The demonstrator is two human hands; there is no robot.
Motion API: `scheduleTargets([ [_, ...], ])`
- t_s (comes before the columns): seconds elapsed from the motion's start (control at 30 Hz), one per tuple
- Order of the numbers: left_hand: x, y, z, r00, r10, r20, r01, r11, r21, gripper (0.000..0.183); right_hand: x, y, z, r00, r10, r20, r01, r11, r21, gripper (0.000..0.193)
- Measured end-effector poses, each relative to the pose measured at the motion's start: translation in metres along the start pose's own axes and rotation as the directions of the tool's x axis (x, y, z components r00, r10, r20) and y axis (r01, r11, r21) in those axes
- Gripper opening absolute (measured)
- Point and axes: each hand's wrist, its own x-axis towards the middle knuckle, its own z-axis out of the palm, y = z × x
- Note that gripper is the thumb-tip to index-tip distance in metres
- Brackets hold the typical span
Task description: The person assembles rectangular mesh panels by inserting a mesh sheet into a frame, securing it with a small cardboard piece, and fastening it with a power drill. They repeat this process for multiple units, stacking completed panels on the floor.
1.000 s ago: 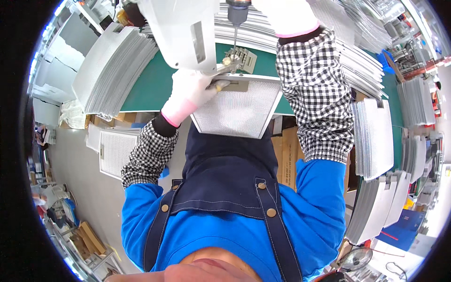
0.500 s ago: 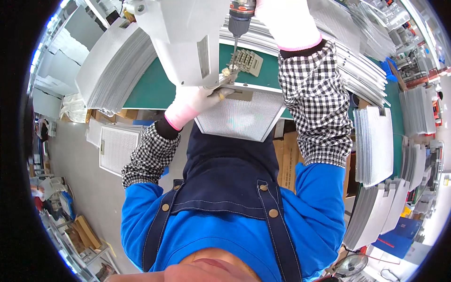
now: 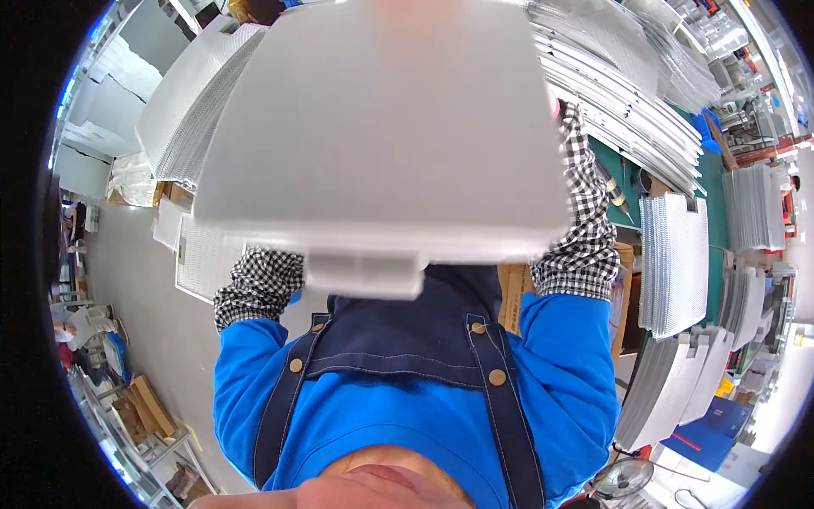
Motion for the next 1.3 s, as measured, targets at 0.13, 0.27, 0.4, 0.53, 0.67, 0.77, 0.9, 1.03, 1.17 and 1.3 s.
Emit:
scheduleTargets([
  [0.13, -0.013, -0.007, 0.014, 0.993, -0.114, 0.001, 0.113, 0.975, -0.192, 0.028, -0.007, 0.004, -0.011, 0.999, 0.046, -0.016, -0.046, 0.998, 0.052, 0.034],
  [0.27, -0.018, -0.003, 0.028, 0.982, -0.191, 0.015, 0.189, 0.98, 0.062, 0.04, -0.011, 0.057, -0.053, 0.966, 0.119, 0.228, -0.222, 0.834, 0.505, 0.04],
  [0.4, -0.006, -0.019, 0.004, 0.851, -0.432, -0.297, 0.338, 0.885, -0.319, 0.046, 0.035, 0.002, -0.033, 0.985, 0.084, -0.149, -0.059, 0.984, 0.166, 0.015],
  [0.53, -0.101, -0.031, 0.052, 0.514, -0.819, 0.255, 0.711, 0.241, -0.66, 0.035, 0.063, -0.013, -0.093, 0.98, 0.013, -0.196, -0.03, 0.996, -0.086, 0.028],
  [0.67, -0.161, -0.044, 0.08, 0.367, -0.892, 0.263, 0.802, 0.161, -0.575, 0.035, 0.048, -0.013, -0.203, 0.968, -0.021, -0.249, -0.136, 0.792, -0.595, 0.032],
  [0.77, -0.103, -0.049, 0.035, 0.188, -0.954, 0.233, 0.707, -0.033, -0.706, 0.044, 0.011, -0.015, -0.338, 0.949, 0.046, -0.313, -0.295, 0.485, -0.823, 0.037],
  [0.9, -0.132, -0.082, 0.027, 0.011, -0.998, 0.062, 0.605, -0.043, -0.795, 0.05, -0.024, 0.053, -0.495, 0.921, 0.176, -0.348, -0.385, 0.265, -0.884, 0.047],
  [1.03, -0.128, -0.092, -0.003, -0.041, -0.999, -0.003, 0.553, -0.02, -0.833, 0.052, -0.077, 0.084, -0.617, 0.665, 0.22, -0.714, -0.654, -0.289, -0.699, 0.073],
  [1.17, -0.128, -0.085, -0.022, 0.034, -0.995, -0.094, 0.539, 0.097, -0.837, 0.056, -0.095, 0.072, -0.659, 0.521, 0.339, -0.783, -0.586, -0.525, -0.617, 0.078],
  [1.3, -0.155, -0.05, -0.083, 0.129, -0.911, -0.392, 0.741, 0.352, -0.572, 0.051, -0.11, 0.133, -0.565, 0.528, 0.252, -0.811, -0.58, -0.59, -0.562, 0.057],
])
